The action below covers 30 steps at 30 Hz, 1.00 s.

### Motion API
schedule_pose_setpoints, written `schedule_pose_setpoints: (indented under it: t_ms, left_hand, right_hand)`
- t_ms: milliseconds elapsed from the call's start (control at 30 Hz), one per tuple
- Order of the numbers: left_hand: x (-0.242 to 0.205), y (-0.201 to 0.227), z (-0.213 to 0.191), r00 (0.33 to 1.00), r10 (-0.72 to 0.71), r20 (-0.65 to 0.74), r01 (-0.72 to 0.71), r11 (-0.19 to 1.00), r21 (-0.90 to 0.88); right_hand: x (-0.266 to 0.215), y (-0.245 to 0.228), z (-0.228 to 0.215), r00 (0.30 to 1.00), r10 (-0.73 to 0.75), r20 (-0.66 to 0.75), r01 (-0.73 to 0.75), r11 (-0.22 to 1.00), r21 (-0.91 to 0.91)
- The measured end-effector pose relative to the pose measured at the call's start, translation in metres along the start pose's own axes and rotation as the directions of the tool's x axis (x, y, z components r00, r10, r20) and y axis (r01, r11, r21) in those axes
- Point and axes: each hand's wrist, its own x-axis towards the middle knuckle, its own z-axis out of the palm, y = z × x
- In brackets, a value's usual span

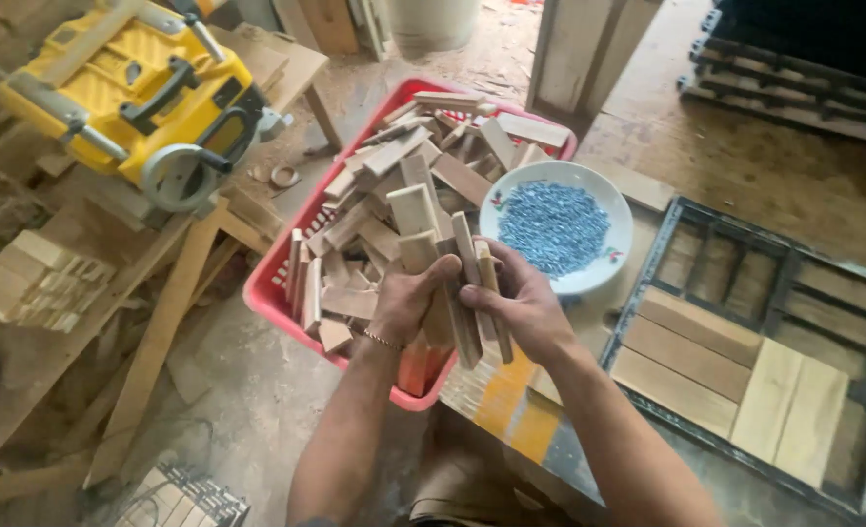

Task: Assembling wooden floor tiles by placing wooden slats into a plastic grid and securing them with screws using a power drill.

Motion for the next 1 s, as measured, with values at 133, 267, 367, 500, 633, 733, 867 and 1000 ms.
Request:
schedule_pose_setpoints:
  t_ms: [133,267,367,500,633,733,867,1000]
  left_hand:
    - [-0.025,-0.042,0.059,0.963,-0.117,0.241,0.177,0.952,-0.248]
    - [-0.055,-0.056,0.133,0.842,-0.141,0.521,0.368,0.856,-0.363]
    - [-0.075,-0.059,0.179,0.805,-0.133,0.578,0.396,0.846,-0.358]
    - [-0.100,-0.066,0.224,0.745,-0.091,0.661,0.403,0.851,-0.337]
    - [-0.101,-0.096,0.242,0.720,-0.103,0.686,0.420,0.852,-0.313]
    - [-0.107,-0.081,0.239,0.743,-0.114,0.660,0.397,0.869,-0.296]
    - [-0.100,-0.070,0.239,0.769,-0.113,0.630,0.363,0.888,-0.284]
    - [-0.081,-0.099,0.253,0.785,-0.097,0.612,0.281,0.936,-0.212]
  right_hand:
    - [-0.057,0.016,-0.082,0.974,0.179,-0.141,-0.154,0.973,0.171]
    - [-0.117,0.014,-0.150,0.914,0.210,-0.347,-0.111,0.953,0.283]
    - [-0.156,-0.025,-0.161,0.863,0.118,-0.492,-0.078,0.992,0.101]
    - [-0.186,-0.061,-0.159,0.793,0.030,-0.608,-0.181,0.965,-0.189]
    - [-0.210,-0.064,-0.178,0.784,0.065,-0.618,-0.235,0.952,-0.198]
    - [-0.234,-0.055,-0.218,0.730,-0.016,-0.683,-0.171,0.964,-0.206]
    - [-0.251,-0.066,-0.281,0.504,-0.081,-0.860,-0.429,0.841,-0.331]
    - [-0.244,-0.009,-0.328,0.615,-0.574,-0.541,-0.590,0.120,-0.799]
